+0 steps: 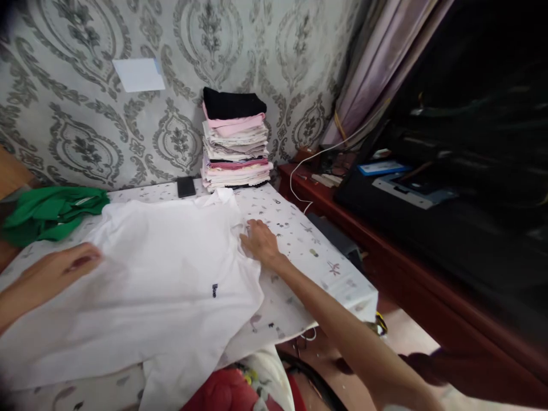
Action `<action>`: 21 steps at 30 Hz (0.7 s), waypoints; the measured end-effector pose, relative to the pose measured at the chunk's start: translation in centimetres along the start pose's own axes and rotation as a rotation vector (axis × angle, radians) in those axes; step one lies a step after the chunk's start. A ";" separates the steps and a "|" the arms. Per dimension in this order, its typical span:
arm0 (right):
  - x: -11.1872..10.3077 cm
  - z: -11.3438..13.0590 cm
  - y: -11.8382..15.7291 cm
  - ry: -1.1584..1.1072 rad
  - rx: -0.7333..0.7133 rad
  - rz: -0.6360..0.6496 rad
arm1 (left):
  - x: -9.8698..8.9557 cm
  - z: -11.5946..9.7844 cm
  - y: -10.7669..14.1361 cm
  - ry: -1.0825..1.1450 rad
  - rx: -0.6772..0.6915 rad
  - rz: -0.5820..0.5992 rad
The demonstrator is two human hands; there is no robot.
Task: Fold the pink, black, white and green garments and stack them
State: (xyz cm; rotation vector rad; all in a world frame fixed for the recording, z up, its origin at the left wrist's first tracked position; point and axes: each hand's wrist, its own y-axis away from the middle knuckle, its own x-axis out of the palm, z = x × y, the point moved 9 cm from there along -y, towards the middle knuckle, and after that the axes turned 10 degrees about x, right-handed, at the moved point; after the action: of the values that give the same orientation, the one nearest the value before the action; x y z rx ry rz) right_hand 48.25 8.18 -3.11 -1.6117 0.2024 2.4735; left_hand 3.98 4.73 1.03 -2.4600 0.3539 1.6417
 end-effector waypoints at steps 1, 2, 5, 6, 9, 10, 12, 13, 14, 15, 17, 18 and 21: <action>0.1 0.5 -1.0 0.019 0.002 -0.006 | 0.9 -4.2 -1.9 0.058 0.079 -0.008; 0.1 0.8 -2.0 0.031 0.004 -0.013 | 2.1 -8.5 -3.6 0.126 0.170 0.000; -0.3 0.4 -4.6 0.031 0.038 -0.055 | 7.8 -20.1 -6.3 0.163 0.481 0.201; -0.6 -0.3 -5.2 0.024 0.065 -0.075 | 9.4 -23.1 -6.4 0.128 0.603 0.236; -1.3 -2.7 -6.5 -0.002 0.133 -0.130 | 13.0 -28.2 -5.9 0.014 0.840 0.282; -1.4 -3.3 -6.7 -0.013 0.141 -0.140 | 13.6 -28.9 -5.8 -0.005 0.877 0.288; -1.3 -4.1 -6.9 -0.040 0.142 -0.148 | 14.0 -29.2 -6.0 0.006 0.899 0.300; -1.3 -4.2 -7.0 -0.055 0.140 -0.150 | 13.9 -29.1 -6.3 0.032 0.890 0.308; -1.2 -4.3 -7.0 -0.070 0.136 -0.151 | 13.7 -28.8 -6.7 0.064 0.869 0.314; -1.1 -4.4 -7.0 -0.086 0.132 -0.150 | 13.5 -28.4 -7.3 0.099 0.839 0.315; -1.0 -4.4 -7.0 -0.115 0.121 -0.146 | 12.9 -27.5 -8.7 0.156 0.773 0.284; -1.0 -4.4 -7.0 -0.135 0.109 -0.147 | 12.6 -27.2 -9.5 0.165 0.749 0.249; -1.2 -4.1 -6.8 -0.212 0.036 -0.164 | 12.5 -26.3 -12.4 0.107 0.727 0.115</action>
State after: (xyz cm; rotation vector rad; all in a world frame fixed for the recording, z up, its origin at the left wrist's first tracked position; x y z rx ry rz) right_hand 53.93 13.80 -3.72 -1.2846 0.0806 2.4742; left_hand 35.37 8.34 -0.38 -1.9874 0.9306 1.1273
